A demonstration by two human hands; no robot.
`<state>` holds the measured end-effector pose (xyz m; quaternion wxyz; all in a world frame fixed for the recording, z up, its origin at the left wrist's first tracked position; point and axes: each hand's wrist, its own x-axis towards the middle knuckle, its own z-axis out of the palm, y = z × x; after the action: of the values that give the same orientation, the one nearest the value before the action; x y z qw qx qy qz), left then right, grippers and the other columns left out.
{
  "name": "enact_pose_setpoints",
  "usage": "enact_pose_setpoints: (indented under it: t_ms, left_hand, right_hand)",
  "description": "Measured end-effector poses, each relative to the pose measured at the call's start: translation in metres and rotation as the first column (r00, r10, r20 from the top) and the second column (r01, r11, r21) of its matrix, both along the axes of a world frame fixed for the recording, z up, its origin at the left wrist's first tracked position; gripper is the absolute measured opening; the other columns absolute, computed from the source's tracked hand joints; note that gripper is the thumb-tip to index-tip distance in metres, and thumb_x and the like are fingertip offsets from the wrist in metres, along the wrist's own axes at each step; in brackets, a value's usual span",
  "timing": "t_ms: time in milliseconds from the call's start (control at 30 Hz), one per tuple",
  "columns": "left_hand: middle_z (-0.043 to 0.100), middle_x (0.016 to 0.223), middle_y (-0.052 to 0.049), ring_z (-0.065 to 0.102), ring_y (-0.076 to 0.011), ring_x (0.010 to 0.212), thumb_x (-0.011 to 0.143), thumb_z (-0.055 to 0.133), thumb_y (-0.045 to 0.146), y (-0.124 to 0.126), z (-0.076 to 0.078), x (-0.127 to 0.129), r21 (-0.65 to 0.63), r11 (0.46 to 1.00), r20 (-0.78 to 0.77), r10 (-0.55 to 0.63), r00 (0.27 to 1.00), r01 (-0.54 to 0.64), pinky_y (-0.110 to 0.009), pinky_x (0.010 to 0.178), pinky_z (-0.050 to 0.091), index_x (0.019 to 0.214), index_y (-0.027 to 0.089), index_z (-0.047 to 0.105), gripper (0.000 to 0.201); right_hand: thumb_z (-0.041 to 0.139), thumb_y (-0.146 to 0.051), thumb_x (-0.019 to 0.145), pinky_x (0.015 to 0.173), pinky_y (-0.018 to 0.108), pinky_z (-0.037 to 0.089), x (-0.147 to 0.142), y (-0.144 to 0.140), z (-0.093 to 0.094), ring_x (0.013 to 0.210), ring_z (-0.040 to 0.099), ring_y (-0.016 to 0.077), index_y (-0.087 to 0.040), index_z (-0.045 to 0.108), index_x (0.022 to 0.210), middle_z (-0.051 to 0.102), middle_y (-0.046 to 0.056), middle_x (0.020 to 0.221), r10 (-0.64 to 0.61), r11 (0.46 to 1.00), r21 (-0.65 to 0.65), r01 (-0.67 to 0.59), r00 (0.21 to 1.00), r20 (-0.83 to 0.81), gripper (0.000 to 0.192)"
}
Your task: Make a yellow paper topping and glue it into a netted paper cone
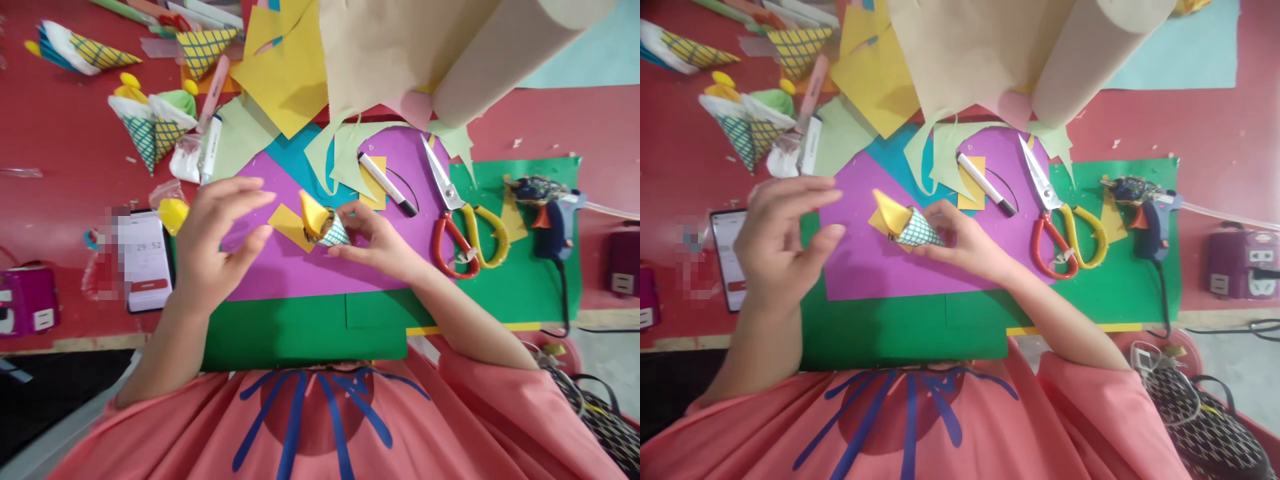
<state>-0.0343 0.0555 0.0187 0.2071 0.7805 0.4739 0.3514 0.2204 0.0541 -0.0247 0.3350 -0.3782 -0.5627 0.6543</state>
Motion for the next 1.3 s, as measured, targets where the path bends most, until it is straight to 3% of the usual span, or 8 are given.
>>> enact_pose_setpoints:
  t_ms: [33, 100, 233, 300, 433, 833, 1100, 1300]
  left_hand:
    - [0.061, 0.13, 0.0, 0.056, -0.0212, 0.125, 0.087, 0.067, 0.024, 0.006, 0.002, 0.011, 0.07, 0.992, -0.027, -0.104, 0.994, 0.106, -0.041, 0.108, 0.051, 0.125, 0.034, 0.059, 0.041]
    - [0.054, 0.14, -0.002, 0.058, -0.0194, 0.124, 0.087, 0.066, 0.023, 0.016, 0.005, 0.026, 0.091, 0.948, -0.057, -0.3, 0.952, 0.304, -0.038, 0.102, 0.056, 0.12, 0.032, 0.06, 0.035]
    - [0.05, 0.145, -0.002, 0.057, -0.0202, 0.128, 0.087, 0.063, 0.021, 0.028, -0.002, 0.034, 0.05, 0.911, -0.011, -0.409, 0.912, 0.409, -0.038, 0.099, 0.059, 0.107, 0.03, 0.061, 0.023]
    - [0.051, 0.144, -0.003, 0.059, -0.0201, 0.126, 0.086, 0.063, 0.021, 0.03, -0.008, 0.032, 0.047, 0.909, 0.04, -0.416, 0.908, 0.415, -0.037, 0.095, 0.061, 0.103, 0.028, 0.062, 0.019]
    - [0.055, 0.14, -0.005, 0.061, -0.021, 0.123, 0.088, 0.062, 0.022, 0.03, -0.015, 0.031, 0.022, 0.896, -0.007, -0.444, 0.896, 0.444, -0.038, 0.093, 0.062, 0.098, 0.025, 0.064, 0.011]
    - [0.069, 0.119, -0.001, 0.068, -0.017, 0.11, 0.09, 0.058, 0.022, 0.027, -0.016, 0.038, -0.001, 0.925, -0.04, -0.379, 0.925, 0.379, -0.033, 0.095, 0.06, 0.09, 0.024, 0.066, 0.009]
    - [0.069, 0.118, -0.002, 0.067, -0.0152, 0.107, 0.091, 0.059, 0.021, 0.024, -0.018, 0.041, 0.148, 0.927, -0.076, -0.336, 0.939, 0.344, -0.031, 0.092, 0.057, 0.092, 0.022, 0.063, 0.005]
    - [0.068, 0.123, -0.003, 0.066, -0.0156, 0.111, 0.093, 0.057, 0.022, 0.022, -0.022, 0.04, 0.218, 0.909, -0.159, -0.327, 0.932, 0.356, -0.031, 0.095, 0.056, 0.1, 0.023, 0.062, 0.009]
  right_hand:
    - [0.077, -0.031, 0.077, 0.075, 0.029, 0.051, 0.004, 0.003, 0.001, 0.086, 0.065, 0.0157, -0.019, 0.051, 0.104, 0.068, 0.002, 0.097, 0.028, 0.999, 0.032, -0.029, 0.999, 0.026, 0.04]
    - [0.077, -0.032, 0.078, 0.08, 0.03, 0.051, 0.011, 0.008, 0.0, 0.093, 0.065, 0.0174, -0.018, 0.054, 0.107, 0.067, 0.005, 0.103, 0.077, 0.995, 0.054, -0.079, 0.996, 0.038, 0.04]
    - [0.077, -0.032, 0.078, 0.08, 0.029, 0.052, 0.019, 0.017, -0.003, 0.094, 0.064, 0.0168, -0.018, 0.055, 0.108, 0.066, 0.004, 0.102, 0.142, 0.99, 0.025, -0.142, 0.99, -0.018, 0.04]
    - [0.078, -0.03, 0.077, 0.08, 0.028, 0.052, 0.021, 0.019, -0.004, 0.093, 0.064, 0.016, -0.018, 0.054, 0.108, 0.066, 0.003, 0.1, 0.155, 0.988, 0.004, -0.155, 0.986, -0.058, 0.04]
    - [0.078, -0.027, 0.077, 0.081, 0.028, 0.052, 0.023, 0.022, -0.006, 0.094, 0.064, 0.0151, -0.018, 0.054, 0.107, 0.065, 0.003, 0.102, 0.155, 0.987, -0.016, -0.158, 0.982, -0.11, 0.04]
    - [0.08, -0.027, 0.076, 0.083, 0.031, 0.054, 0.024, 0.022, -0.008, 0.095, 0.065, 0.0158, -0.018, 0.054, 0.109, 0.066, 0.004, 0.103, 0.122, 0.992, 0.014, -0.122, 0.989, -0.079, 0.043]
    - [0.081, -0.03, 0.075, 0.097, 0.036, 0.051, 0.021, 0.02, -0.009, 0.109, 0.065, 0.0207, -0.018, 0.061, 0.117, 0.068, 0.008, 0.118, 0.064, 0.991, 0.118, -0.066, 0.998, 0.026, 0.048]
    - [0.079, -0.03, 0.077, 0.093, 0.035, 0.053, 0.021, 0.02, -0.012, 0.104, 0.065, 0.0193, -0.018, 0.061, 0.118, 0.067, 0.007, 0.114, 0.038, 0.982, 0.184, -0.044, 0.999, 0.035, 0.046]
